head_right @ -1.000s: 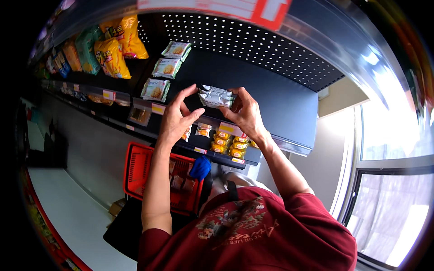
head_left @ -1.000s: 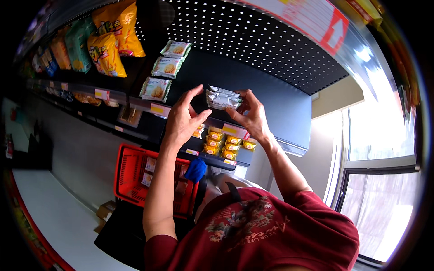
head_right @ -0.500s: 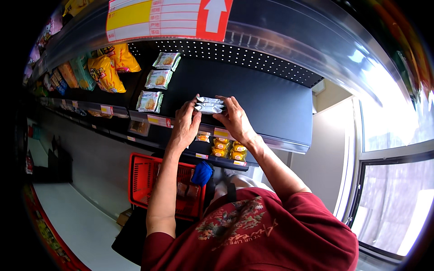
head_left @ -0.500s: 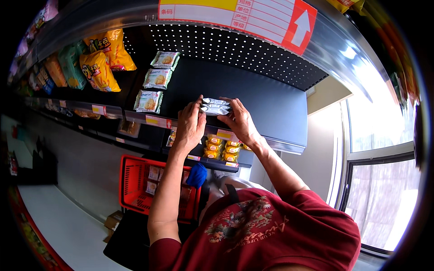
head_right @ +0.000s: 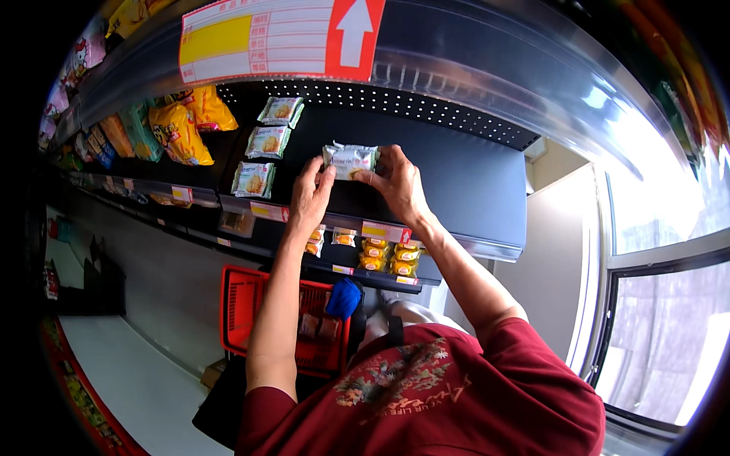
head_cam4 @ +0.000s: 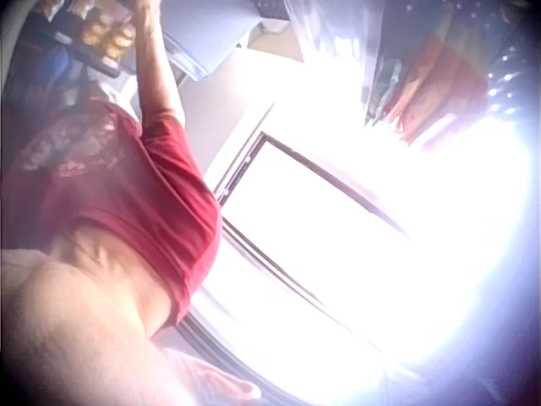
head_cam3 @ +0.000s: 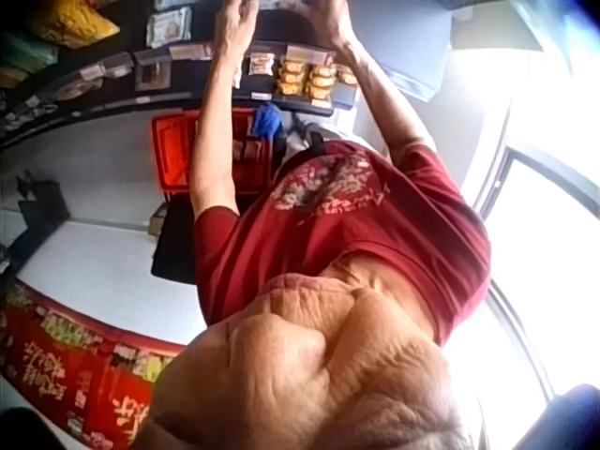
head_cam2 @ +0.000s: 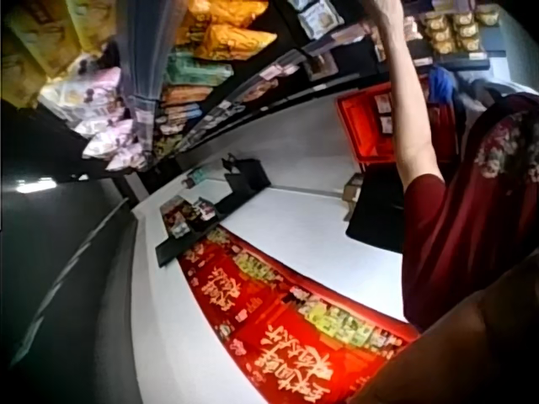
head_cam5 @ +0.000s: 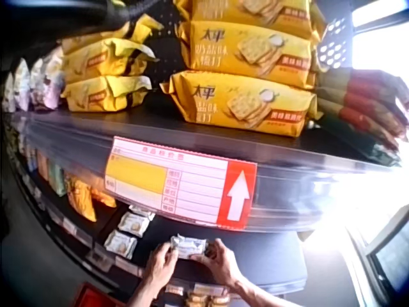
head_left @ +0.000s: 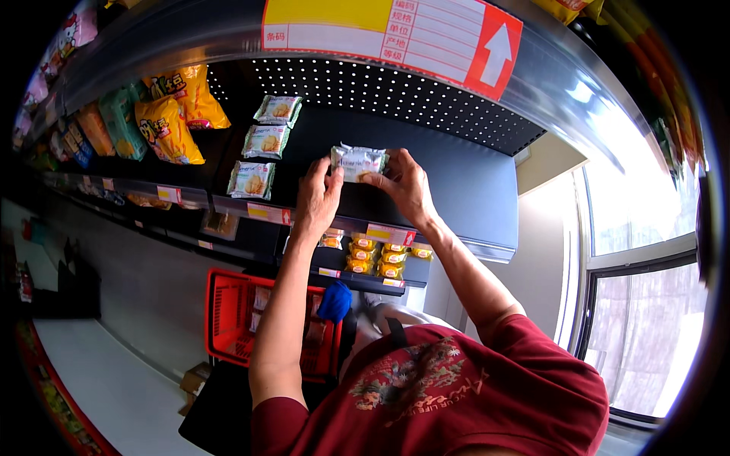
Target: The person restocks packaged snack items on a supermarket shelf. They repeatedly pick items from a red basket, place them on the shelf, and occasionally wipe the shelf surface with a blue cloth. The person handles multiple snack packages and arranges them in neat rows.
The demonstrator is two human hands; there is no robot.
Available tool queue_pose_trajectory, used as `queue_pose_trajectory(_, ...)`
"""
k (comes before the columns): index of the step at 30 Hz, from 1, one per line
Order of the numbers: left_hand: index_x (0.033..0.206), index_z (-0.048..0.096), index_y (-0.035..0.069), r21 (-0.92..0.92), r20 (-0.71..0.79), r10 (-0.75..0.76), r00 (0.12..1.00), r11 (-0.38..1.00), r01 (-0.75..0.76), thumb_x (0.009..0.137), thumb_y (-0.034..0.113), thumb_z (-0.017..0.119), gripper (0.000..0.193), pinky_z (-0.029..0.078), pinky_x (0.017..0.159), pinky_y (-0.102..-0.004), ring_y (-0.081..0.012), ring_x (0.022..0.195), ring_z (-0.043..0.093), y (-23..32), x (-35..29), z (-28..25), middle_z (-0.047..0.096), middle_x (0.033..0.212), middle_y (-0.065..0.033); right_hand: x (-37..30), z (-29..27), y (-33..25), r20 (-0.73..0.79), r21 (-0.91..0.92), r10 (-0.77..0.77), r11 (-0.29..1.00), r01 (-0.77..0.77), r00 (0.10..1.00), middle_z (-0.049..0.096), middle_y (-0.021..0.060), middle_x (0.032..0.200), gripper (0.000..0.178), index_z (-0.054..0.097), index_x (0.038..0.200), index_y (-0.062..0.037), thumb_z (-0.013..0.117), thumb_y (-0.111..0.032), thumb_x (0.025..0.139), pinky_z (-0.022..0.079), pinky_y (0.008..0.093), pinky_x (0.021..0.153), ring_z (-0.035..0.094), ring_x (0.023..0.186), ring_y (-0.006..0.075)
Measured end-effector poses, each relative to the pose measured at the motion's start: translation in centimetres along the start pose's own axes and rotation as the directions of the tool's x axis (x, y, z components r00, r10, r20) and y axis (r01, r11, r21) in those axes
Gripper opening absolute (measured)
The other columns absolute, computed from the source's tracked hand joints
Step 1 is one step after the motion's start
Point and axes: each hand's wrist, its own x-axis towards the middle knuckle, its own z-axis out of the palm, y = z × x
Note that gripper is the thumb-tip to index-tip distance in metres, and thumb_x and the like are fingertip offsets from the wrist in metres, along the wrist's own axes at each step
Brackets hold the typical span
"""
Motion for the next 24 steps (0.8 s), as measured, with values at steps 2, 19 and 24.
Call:
queue_pose_trajectory(2,0.125,0.061,0.003,-0.031,-0.027,-0.094,0.995,0.995,0.093,0.102,0.03,0.06,0.036,0.046,0.063,-0.027,-0.0088,0.069,0.052,0.2,1.6,0.1,0.059,0.077,-0.0017,1.6,-0.1,-0.4,0.038,-0.066,0.052,0.997,-0.049,0.998,0.073,0.0205,0.101,0.051,0.057,0.114,0.0072,0.085,-0.022,0.082,0.057,0.0317,0.077,0.072,0.09,0.0205)
queue_pose_trajectory(19,0.11,0.057,0.013,0.293,-0.295,-0.15,0.944,0.926,0.239,0.095,0.038,0.067,0.031,0.053,0.07,-0.045,-0.0318,0.081,0.07,-4.0,10.8,4.1,0.072,0.09,-0.0079,11.6,1.9,7.9,-0.052,-0.019,0.161,0.987,-0.162,0.986,0.075,0.0145,0.094,0.052,0.068,0.112,0.0042,0.079,-0.039,0.087,0.062,0.0309,0.055,0.074,0.08,0.0215)
queue_pose_trajectory(24,0.119,0.057,0.015,0.32,-0.323,-0.086,0.943,0.927,0.194,0.094,0.038,0.067,0.035,0.055,0.077,-0.0465,-0.0326,0.093,0.072,-4.6,11.1,4.6,0.074,0.101,-0.0121,12.2,2.3,9.0,-0.055,0.047,0.21,0.977,-0.207,0.976,0.074,0.0144,0.097,0.054,0.066,0.119,0.0015,0.079,-0.04,0.087,0.062,0.0294,0.055,0.074,0.083,0.0216)
